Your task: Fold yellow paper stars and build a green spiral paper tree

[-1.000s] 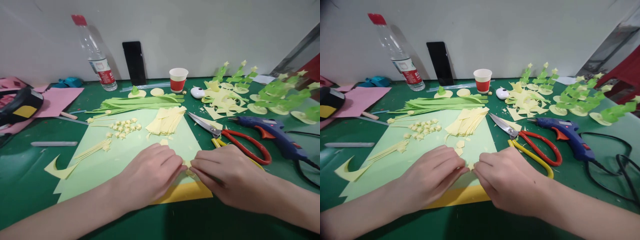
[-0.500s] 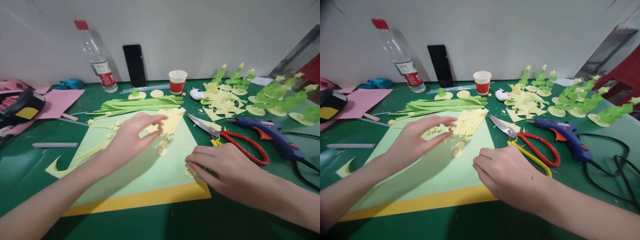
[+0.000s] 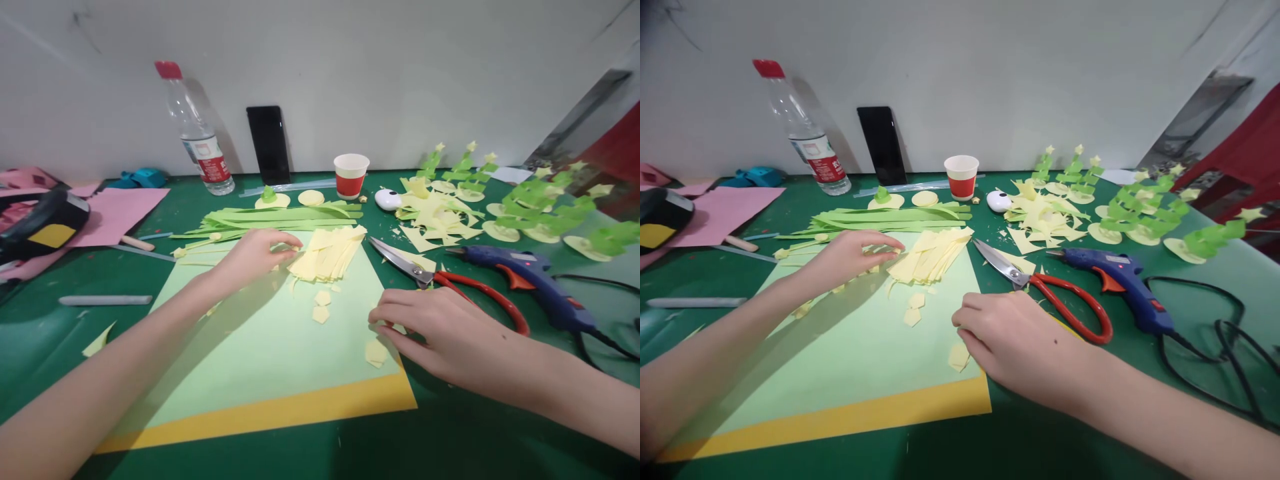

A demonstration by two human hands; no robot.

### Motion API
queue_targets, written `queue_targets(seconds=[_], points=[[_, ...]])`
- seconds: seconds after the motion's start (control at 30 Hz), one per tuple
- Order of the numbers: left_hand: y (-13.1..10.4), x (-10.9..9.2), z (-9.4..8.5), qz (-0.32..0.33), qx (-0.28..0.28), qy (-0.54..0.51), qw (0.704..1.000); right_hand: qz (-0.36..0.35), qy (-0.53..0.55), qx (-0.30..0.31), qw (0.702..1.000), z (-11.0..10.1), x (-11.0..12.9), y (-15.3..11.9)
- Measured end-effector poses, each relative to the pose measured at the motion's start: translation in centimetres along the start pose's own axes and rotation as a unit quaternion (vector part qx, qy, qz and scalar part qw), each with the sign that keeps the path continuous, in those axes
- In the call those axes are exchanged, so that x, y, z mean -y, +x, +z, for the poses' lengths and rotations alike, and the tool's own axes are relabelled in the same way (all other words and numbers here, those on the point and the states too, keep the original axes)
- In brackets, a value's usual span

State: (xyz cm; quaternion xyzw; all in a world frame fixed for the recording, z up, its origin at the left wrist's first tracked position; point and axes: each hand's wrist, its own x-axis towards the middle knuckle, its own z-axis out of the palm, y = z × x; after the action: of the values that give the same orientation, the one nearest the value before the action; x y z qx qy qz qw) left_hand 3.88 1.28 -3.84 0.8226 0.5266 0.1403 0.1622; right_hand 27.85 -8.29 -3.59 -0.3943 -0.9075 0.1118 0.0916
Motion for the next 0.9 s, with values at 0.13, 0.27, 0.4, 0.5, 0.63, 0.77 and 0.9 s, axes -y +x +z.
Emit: queue_targets(seconds=[0.13,0.27,0.4,0.5,0.63,0.77,0.9], points=[[-0.1,0.2,-0.7,-0.02,0.024,0.002,1.0,0.0,0.005,0.023,1.0,-0.4,-0.1,0.0],[-0.3,0.6,-1.6,-0.041,0.037,0.0,0.998,-0.002,0.005,0.042,0.999,-0.5,-0.2,0.0],[-0.3,1.2,-1.9,-0.051,0.045,-0.003,0.998,-0.004,0.004,0.054,0.999,-0.4,-0.2,0.0],[-0.3,1.4,-1.8,-0.048,0.055,-0.007,0.997,-0.001,0.001,0.061,0.998,-0.4,-0.1,0.0],[-0.3,1.1,-1.8,-0.043,0.068,-0.007,0.997,0.002,-0.001,0.07,0.998,-0.5,0.0,0.0],[-0.3,1.0,-1.8,-0.032,0.085,-0.006,0.996,0.003,-0.002,0.078,0.997,-0.4,-0.1,0.0],[-0.3,1.2,-2.0,-0.026,0.099,-0.003,0.995,0.001,-0.002,0.083,0.997,-0.4,-0.1,0.0]])
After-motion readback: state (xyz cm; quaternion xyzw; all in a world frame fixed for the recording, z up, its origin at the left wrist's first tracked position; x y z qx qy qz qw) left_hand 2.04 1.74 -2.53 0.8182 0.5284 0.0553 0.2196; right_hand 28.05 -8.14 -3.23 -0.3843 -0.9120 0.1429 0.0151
